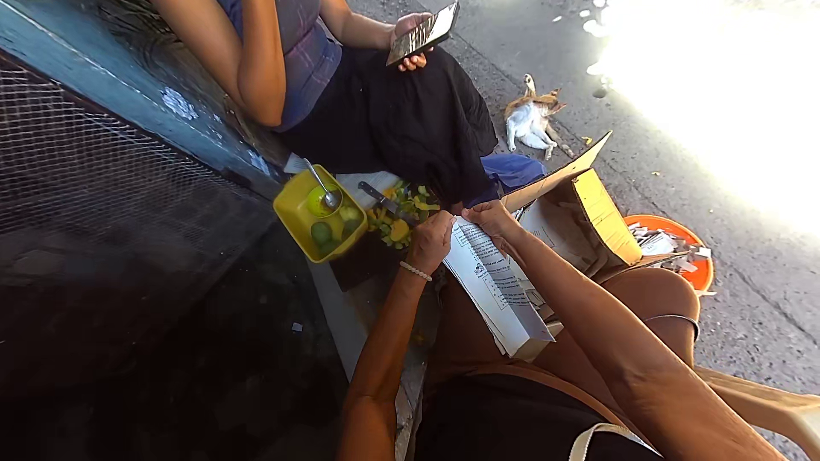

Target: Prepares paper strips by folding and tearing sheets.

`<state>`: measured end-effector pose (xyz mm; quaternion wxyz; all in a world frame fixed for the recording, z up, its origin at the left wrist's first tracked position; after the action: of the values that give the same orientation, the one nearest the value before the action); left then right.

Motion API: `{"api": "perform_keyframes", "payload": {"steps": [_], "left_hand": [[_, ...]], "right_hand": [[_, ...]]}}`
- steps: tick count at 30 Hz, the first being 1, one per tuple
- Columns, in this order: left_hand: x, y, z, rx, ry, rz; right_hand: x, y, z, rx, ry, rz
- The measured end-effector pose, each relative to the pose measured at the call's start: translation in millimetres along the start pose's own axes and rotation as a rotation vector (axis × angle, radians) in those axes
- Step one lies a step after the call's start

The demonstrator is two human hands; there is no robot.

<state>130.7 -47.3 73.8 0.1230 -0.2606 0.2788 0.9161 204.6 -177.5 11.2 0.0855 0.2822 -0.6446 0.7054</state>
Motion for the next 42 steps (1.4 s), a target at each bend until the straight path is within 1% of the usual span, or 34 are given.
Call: {"api": "perform_keyframes", "payload": {"steps": [3,5,7,9,10,13,14,15,17,19,20,23,25,27,30,33,36,38,42], "left_hand": [[0.8,-2.4,-1.5,-0.013,-0.009,0.022],[0.7,-9.7,-4.2,0.001,-0.051,0.079],[-3.2,-18.6,-5.6,0.037,-0.079,0.127],[-7.3,-24.8,-5.1,0.089,-0.050,0.155],[-6.2,-26.4,-5.0,0.119,-0.023,0.196],[7.4,-27.2,-4.7,0.196,0.103,0.463],[12.0,-27.8,-5.6,0.215,0.136,0.537],[15.4,-28.8,-7.1,0.233,0.158,0.575],[19.9,-30.2,-10.3,0.247,0.167,0.599],[22.0,-32.5,-11.3,0.269,0.150,0.647],[22.8,-34.7,-11.9,0.296,0.145,0.701],[32.1,-40.8,-20.0,0.464,0.135,0.942],[40.5,-42.6,-26.0,0.522,0.152,1.026],[47.6,-41.8,-31.1,0.473,0.151,1.025],[49.0,-34.9,-29.4,0.306,0.165,0.950],[47.7,-31.9,-27.9,0.229,0.223,0.888],[50.6,-30.2,-28.1,0.202,0.270,0.876],[51.4,-26.5,-23.1,0.143,0.303,0.876],[51.2,-25.2,-11.6,0.077,0.386,0.877]], "right_hand": [[-10.2,7.1,-0.8,0.148,0.035,0.049],[-10.4,4.6,1.1,0.174,0.051,0.091],[-5.2,3.3,3.5,0.088,-0.011,0.100],[-0.8,4.9,4.5,-0.015,-0.113,0.060],[-1.2,6.9,4.6,-0.074,-0.141,0.048],[0.3,12.3,8.0,-0.237,-0.067,-0.014],[2.2,11.7,8.1,-0.273,-0.057,-0.036],[4.1,10.2,7.4,-0.281,-0.079,-0.043],[8.3,7.7,4.4,-0.202,-0.128,-0.015],[9.8,8.4,0.6,-0.089,-0.137,0.027],[8.9,9.2,-0.9,-0.063,-0.123,0.035],[4.7,10.8,-2.0,-0.065,-0.073,0.050],[3.1,10.4,-2.8,-0.054,-0.064,0.070],[2.7,12.5,-3.0,0.012,-0.052,0.097],[4.0,12.2,-3.1,0.138,-0.016,0.114],[4.8,11.6,-3.6,0.215,0.023,0.129],[9.6,8.9,-4.8,0.275,0.042,0.157],[3.5,9.9,-4.7,0.316,0.067,0.166],[-9.7,10.7,0.0,0.331,0.183,0.115]]}}
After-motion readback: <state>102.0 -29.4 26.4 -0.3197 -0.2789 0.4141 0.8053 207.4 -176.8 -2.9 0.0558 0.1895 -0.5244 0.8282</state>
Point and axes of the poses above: each hand's wrist, its own x-axis away from the middle knuckle, its own z-axis out of the back of the hand, y = z × x, the point moved 6 cm from there along -x, towards the middle knuckle, and after that the axes turned 3 degrees about y, right-handed, at the moved point
